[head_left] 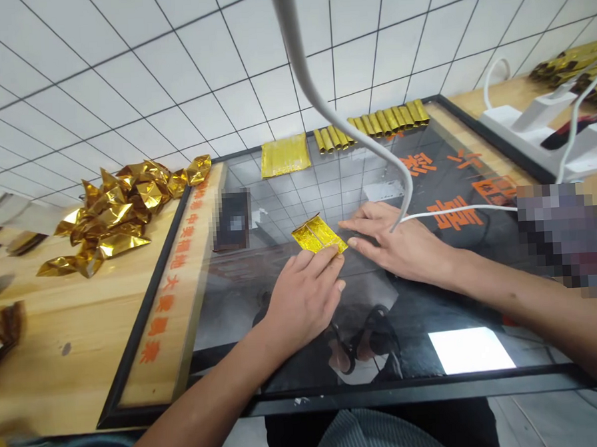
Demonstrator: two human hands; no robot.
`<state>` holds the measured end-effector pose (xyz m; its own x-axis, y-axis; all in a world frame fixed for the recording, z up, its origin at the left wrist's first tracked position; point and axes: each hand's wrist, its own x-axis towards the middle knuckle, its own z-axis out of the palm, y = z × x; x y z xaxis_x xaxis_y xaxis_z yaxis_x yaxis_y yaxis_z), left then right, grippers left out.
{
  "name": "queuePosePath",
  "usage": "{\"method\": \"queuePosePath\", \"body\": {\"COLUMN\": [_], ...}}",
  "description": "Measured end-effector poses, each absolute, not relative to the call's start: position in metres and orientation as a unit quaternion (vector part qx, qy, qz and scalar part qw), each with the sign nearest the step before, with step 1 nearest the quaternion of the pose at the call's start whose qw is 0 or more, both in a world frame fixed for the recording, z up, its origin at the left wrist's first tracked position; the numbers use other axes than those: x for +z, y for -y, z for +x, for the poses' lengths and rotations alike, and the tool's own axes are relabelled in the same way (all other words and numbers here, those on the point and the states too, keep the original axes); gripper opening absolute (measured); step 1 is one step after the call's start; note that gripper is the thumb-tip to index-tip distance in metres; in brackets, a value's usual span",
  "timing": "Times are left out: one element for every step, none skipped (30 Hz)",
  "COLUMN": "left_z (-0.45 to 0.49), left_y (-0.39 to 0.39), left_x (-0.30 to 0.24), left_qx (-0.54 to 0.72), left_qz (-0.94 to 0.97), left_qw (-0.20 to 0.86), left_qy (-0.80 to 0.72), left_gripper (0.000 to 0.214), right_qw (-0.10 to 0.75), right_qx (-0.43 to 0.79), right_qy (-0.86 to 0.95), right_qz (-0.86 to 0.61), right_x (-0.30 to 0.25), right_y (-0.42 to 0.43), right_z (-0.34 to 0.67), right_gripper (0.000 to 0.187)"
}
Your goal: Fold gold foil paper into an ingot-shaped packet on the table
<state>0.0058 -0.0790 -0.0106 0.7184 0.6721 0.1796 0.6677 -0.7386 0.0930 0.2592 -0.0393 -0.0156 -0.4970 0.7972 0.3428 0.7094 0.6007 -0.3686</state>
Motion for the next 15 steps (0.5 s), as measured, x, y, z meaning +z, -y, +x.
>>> {"method": "queuePosePath", "body": {"left_z": [0.006, 0.006, 0.007, 0.006, 0.006, 0.006, 0.006, 0.006, 0.006, 0.005, 0.005, 0.005, 0.006, 0.006, 0.006], "left_y": [0.079, 0.079, 0.079, 0.08, 0.08, 0.08, 0.08, 0.08, 0.08, 0.08, 0.08, 0.08, 0.081, 0.081, 0.081], "left_x": [-0.011, -0.011, -0.012, -0.012, -0.012, -0.012, -0.012, -0.013, -0.013, -0.013, -0.014, -0.014, -0.014, -0.014, -0.014], "left_qx": [0.103, 0.104, 0.106, 0.107, 0.109, 0.109, 0.11, 0.111, 0.111, 0.112, 0.114, 0.115, 0.118, 0.119, 0.12], "left_qz": [0.927, 0.927, 0.926, 0.926, 0.926, 0.926, 0.925, 0.925, 0.925, 0.924, 0.924, 0.923, 0.922, 0.921, 0.92], "left_qw": [0.009, 0.007, 0.006, 0.004, 0.003, 0.003, 0.004, 0.006, 0.008, 0.01, 0.012, 0.012, 0.013, 0.015, 0.016], "left_qy": [-0.361, -0.361, -0.361, -0.361, -0.362, -0.362, -0.363, -0.363, -0.363, -0.364, -0.365, -0.366, -0.368, -0.37, -0.372], "left_gripper": [0.043, 0.043, 0.043, 0.043, 0.043, 0.043, 0.044, 0.044, 0.044, 0.044, 0.043, 0.043, 0.043, 0.043, 0.044], "right_qw": [0.248, 0.248, 0.247, 0.243, 0.237, 0.232, 0.228, 0.225, 0.223, 0.223, 0.224, 0.227, 0.229, 0.232, 0.235], "right_qx": [0.09, 0.089, 0.086, 0.083, 0.081, 0.081, 0.085, 0.09, 0.096, 0.101, 0.106, 0.109, 0.111, 0.113, 0.115], "right_qy": [0.852, 0.845, 0.839, 0.834, 0.83, 0.826, 0.821, 0.817, 0.812, 0.809, 0.805, 0.803, 0.801, 0.799, 0.798], "right_qz": [-0.452, -0.464, -0.477, -0.488, -0.498, -0.508, -0.516, -0.524, -0.53, -0.535, -0.539, -0.541, -0.542, -0.543, -0.543], "right_x": [-0.016, -0.017, -0.017, -0.017, -0.017, -0.016, -0.016, -0.015, -0.015, -0.015, -0.015, -0.015, -0.015, -0.015, -0.016], "right_y": [0.04, 0.04, 0.041, 0.041, 0.041, 0.04, 0.04, 0.04, 0.039, 0.039, 0.039, 0.038, 0.038, 0.038, 0.038], "right_z": [0.257, 0.254, 0.251, 0.249, 0.247, 0.245, 0.243, 0.242, 0.241, 0.24, 0.239, 0.239, 0.238, 0.238, 0.238], "right_gripper": [0.036, 0.036, 0.036, 0.036, 0.036, 0.036, 0.035, 0.035, 0.034, 0.034, 0.033, 0.033, 0.032, 0.031, 0.031]}}
